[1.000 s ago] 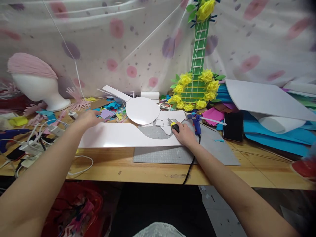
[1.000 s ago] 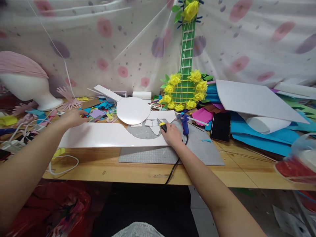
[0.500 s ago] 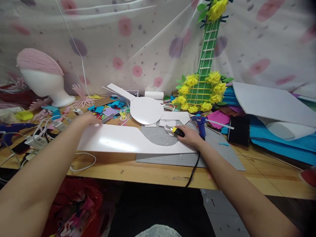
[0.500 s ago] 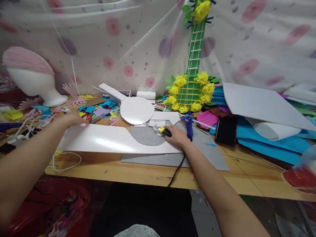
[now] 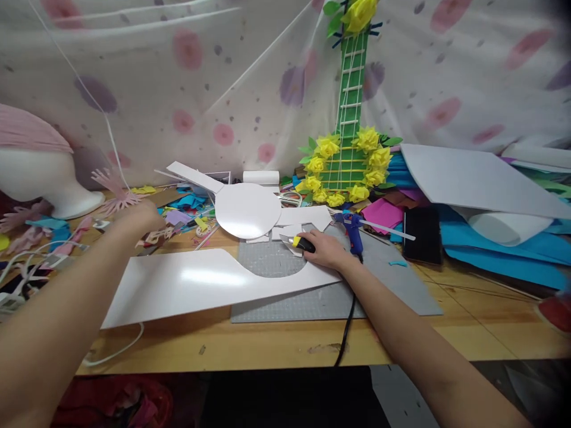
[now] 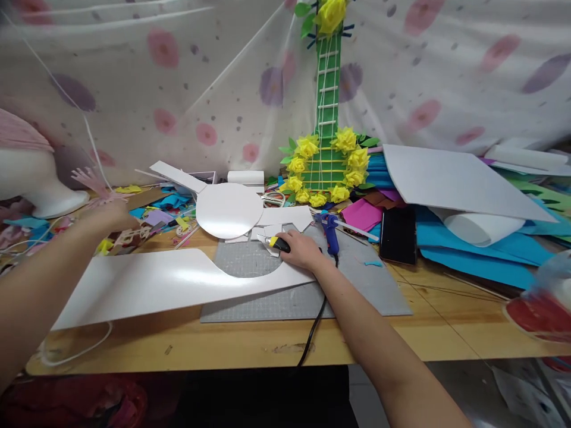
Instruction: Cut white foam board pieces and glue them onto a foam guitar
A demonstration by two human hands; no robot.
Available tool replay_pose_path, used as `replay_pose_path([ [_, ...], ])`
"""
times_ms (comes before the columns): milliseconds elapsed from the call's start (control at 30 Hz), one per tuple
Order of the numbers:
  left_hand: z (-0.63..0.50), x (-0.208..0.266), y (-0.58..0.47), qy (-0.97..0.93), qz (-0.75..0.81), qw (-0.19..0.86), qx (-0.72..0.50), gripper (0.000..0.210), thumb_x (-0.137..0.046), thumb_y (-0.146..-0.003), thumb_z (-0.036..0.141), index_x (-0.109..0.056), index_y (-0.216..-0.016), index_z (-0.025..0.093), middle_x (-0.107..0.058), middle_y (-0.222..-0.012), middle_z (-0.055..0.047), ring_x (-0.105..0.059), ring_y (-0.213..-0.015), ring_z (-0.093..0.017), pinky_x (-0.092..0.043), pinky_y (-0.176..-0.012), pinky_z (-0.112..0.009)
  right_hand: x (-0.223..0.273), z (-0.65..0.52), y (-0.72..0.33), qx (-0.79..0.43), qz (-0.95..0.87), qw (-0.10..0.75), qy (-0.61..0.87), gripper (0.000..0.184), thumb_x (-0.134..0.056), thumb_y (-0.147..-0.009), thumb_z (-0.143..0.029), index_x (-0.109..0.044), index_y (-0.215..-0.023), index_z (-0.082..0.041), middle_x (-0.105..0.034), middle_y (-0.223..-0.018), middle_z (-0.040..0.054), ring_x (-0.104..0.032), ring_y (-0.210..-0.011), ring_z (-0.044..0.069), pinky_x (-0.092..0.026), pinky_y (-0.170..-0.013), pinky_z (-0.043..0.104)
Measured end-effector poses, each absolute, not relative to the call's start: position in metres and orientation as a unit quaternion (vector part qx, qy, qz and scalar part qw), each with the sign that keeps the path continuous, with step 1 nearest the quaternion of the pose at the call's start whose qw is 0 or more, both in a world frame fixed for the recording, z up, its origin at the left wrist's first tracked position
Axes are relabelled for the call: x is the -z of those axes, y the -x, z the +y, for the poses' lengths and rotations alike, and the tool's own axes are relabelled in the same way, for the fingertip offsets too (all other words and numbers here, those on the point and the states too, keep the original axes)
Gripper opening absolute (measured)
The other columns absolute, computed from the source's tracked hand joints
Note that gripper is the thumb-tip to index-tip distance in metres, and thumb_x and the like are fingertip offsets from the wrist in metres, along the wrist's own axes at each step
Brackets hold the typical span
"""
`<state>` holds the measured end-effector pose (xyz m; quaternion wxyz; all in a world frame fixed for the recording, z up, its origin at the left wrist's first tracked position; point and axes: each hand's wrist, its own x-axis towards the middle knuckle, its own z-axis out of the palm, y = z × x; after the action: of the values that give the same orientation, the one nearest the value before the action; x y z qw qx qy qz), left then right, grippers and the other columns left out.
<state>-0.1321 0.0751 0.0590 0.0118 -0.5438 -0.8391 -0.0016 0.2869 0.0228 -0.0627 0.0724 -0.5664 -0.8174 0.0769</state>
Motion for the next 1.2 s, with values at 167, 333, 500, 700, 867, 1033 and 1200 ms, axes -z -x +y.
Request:
replay_pose_path([
  [167, 0.126, -0.098, 0.050, 0.556, -0.829, 0.054, 0.007, 0.066, -0.064, -0.065, 0.037, -0.042, -0.116, 0.001, -0.053, -0.119, -0.026, -0.052, -0.107, -0.036, -0.042, -0.082, -0.046, 0.063, 0.026, -0.285, -0.094, -0.815, 0.092, 0.564, 0.050, -0.052, -0.077, -0.032, -0.047, -0.126, -0.026, -0.055, -0.112, 0.0062, -0.055, -0.094, 0.020, -0.038, -0.073, 0.027],
  [333, 0.204, -0.102, -0.003, 0.602, -0.788, 0.020, 0.129, 0.061, -0.061, -0.073, 0.035, -0.036, -0.117, 0.001, -0.050, -0.123, -0.023, -0.050, -0.108, -0.027, -0.040, -0.086, -0.044, 0.063, 0.026, -0.289, -0.115, -0.816, 0.108, 0.557, 0.047, -0.053, -0.077, -0.033, -0.049, -0.124, -0.026, -0.056, -0.106, 0.0056, -0.055, -0.091, 0.020, -0.038, -0.074, 0.028],
  [500, 0.267, -0.078, -0.026, 0.592, -0.785, -0.021, 0.181, 0.057, -0.061, -0.074, 0.031, -0.035, -0.117, 0.002, -0.051, -0.120, -0.018, -0.050, -0.105, -0.025, -0.040, -0.084, -0.044, 0.062, 0.029, -0.291, -0.147, -0.810, 0.119, 0.555, 0.046, -0.055, -0.078, -0.033, -0.049, -0.123, -0.028, -0.056, -0.105, 0.0049, -0.055, -0.091, 0.020, -0.037, -0.074, 0.028],
  [700, 0.283, -0.043, -0.035, 0.618, -0.759, -0.015, 0.205, 0.057, -0.066, -0.070, 0.026, -0.036, -0.112, 0.001, -0.054, -0.112, -0.014, -0.042, -0.109, -0.021, -0.036, -0.089, -0.038, 0.061, 0.031, -0.293, -0.167, -0.804, 0.120, 0.558, 0.046, -0.055, -0.078, -0.033, -0.048, -0.123, -0.027, -0.056, -0.104, 0.0048, -0.054, -0.090, 0.020, -0.037, -0.074, 0.029],
  [867, 0.279, -0.033, -0.039, 0.622, -0.744, -0.017, 0.241, 0.051, -0.045, -0.085, 0.041, -0.037, -0.114, 0.000, -0.050, -0.117, -0.017, -0.036, -0.117, -0.025, -0.031, -0.093, -0.041, 0.064, 0.032, -0.293, -0.159, -0.804, 0.112, 0.562, 0.047, -0.055, -0.079, -0.035, -0.048, -0.124, -0.027, -0.057, -0.103, 0.0049, -0.054, -0.090, 0.019, -0.037, -0.075, 0.029],
  [1033, 0.233, -0.023, -0.050, 0.654, -0.702, 0.050, 0.279, 0.047, -0.040, -0.087, 0.040, -0.041, -0.118, 0.004, -0.041, -0.127, -0.019, -0.039, -0.117, -0.027, -0.029, -0.097, -0.041, 0.068, 0.033, -0.292, -0.126, -0.794, 0.111, 0.584, 0.045, -0.051, -0.081, -0.036, -0.048, -0.124, -0.025, -0.056, -0.105, 0.0065, -0.055, -0.092, 0.020, -0.038, -0.074, 0.029],
  [1200, 0.123, 0.016, -0.075, 0.824, -0.524, 0.011, 0.214, 0.041, -0.045, -0.083, 0.038, -0.045, -0.117, 0.016, -0.041, -0.128, -0.014, -0.037, -0.122, -0.027, -0.030, -0.100, -0.039, 0.070, 0.032, -0.288, -0.090, -0.770, 0.109, 0.622, 0.044, -0.047, -0.083, -0.041, -0.049, -0.124, -0.024, -0.057, -0.108, 0.0084, -0.054, -0.097, 0.023, -0.039, -0.074, 0.029],
])
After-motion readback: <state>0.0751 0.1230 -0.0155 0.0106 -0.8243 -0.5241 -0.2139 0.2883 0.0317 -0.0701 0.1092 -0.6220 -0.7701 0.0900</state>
